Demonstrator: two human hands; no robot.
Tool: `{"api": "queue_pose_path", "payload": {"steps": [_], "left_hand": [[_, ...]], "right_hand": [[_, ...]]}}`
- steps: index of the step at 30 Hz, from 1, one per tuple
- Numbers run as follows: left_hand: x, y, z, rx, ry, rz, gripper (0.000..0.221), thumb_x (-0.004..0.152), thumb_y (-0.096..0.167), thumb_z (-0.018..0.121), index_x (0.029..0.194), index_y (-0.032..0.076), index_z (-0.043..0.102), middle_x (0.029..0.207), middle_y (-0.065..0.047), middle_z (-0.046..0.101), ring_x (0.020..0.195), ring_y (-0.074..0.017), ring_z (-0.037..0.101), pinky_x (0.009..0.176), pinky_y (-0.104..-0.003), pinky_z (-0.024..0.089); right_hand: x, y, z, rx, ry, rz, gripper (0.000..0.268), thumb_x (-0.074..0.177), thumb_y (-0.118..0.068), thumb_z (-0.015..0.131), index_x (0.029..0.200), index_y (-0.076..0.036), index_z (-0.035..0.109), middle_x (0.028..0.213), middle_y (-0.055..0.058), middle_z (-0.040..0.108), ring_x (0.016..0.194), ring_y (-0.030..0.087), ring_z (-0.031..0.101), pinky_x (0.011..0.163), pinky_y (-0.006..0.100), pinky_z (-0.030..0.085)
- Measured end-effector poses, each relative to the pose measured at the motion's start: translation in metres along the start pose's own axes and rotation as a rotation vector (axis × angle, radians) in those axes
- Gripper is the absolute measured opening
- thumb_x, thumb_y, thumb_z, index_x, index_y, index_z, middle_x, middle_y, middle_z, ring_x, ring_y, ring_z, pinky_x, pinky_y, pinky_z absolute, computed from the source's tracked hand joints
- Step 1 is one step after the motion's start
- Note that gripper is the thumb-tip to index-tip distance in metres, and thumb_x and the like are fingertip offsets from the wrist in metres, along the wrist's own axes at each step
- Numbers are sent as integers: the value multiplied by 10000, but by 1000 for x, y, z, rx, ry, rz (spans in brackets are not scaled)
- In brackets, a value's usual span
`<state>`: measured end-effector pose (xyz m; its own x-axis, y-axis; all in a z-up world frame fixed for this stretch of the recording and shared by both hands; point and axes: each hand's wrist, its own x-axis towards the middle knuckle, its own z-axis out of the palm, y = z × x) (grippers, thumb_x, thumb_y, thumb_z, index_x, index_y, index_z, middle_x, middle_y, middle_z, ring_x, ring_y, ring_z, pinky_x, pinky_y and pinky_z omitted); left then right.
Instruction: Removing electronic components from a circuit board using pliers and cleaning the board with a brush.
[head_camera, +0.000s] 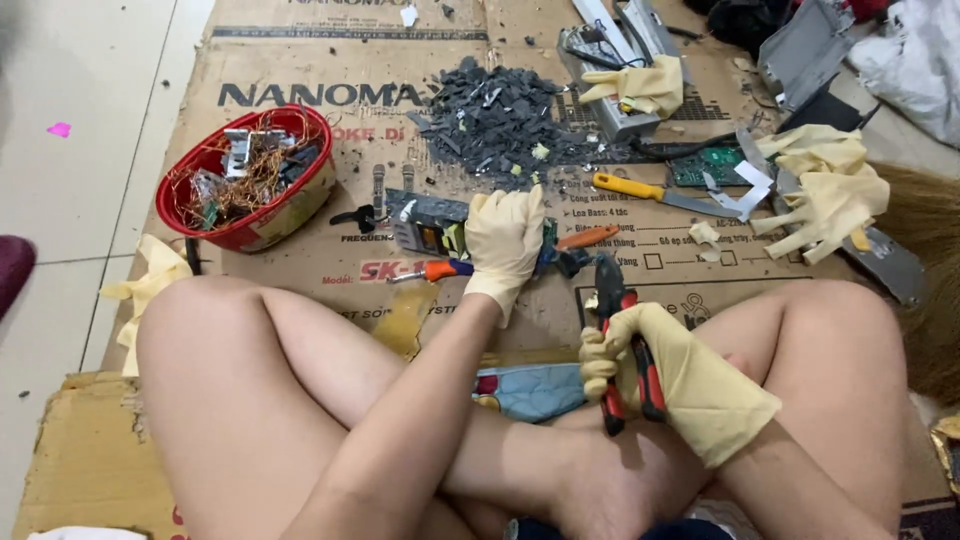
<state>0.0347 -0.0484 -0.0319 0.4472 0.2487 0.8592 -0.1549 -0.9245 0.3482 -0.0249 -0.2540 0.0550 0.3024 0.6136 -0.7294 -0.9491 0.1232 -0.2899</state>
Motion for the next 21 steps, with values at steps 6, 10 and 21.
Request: {"api": "queue_pose_path", "payload": {"steps": [6,10,21], "left_hand": [[-16,-22,36,86,5,98,332,989,366,587,697,225,517,600,6,479,648,-204,593,708,-349,473],[-10,-17,36,99,-100,60,390,1016,362,548,667,190,520,572,-36,512,651,-250,619,697,-382,470],[48,-5,13,-115,-1189,-426,600,917,590,402,957,122,775,1084,-194,742,1125,-428,662,982,-528,522]], "right_hand": [[-23,-8,22,-186,315,5,444,755,-3,365,1142,115,549,1141,304,579,1033,449,562,849,736,435],[-37,-1,29,-66,505,-30,259,668,129,476,912,52,436,838,42,378,872,440,593,888,887,293],[-18,-2,-30,-31,92,-156,104,804,1,438,720,-38,485,851,180,499,824,414,522,868,746,498]]}}
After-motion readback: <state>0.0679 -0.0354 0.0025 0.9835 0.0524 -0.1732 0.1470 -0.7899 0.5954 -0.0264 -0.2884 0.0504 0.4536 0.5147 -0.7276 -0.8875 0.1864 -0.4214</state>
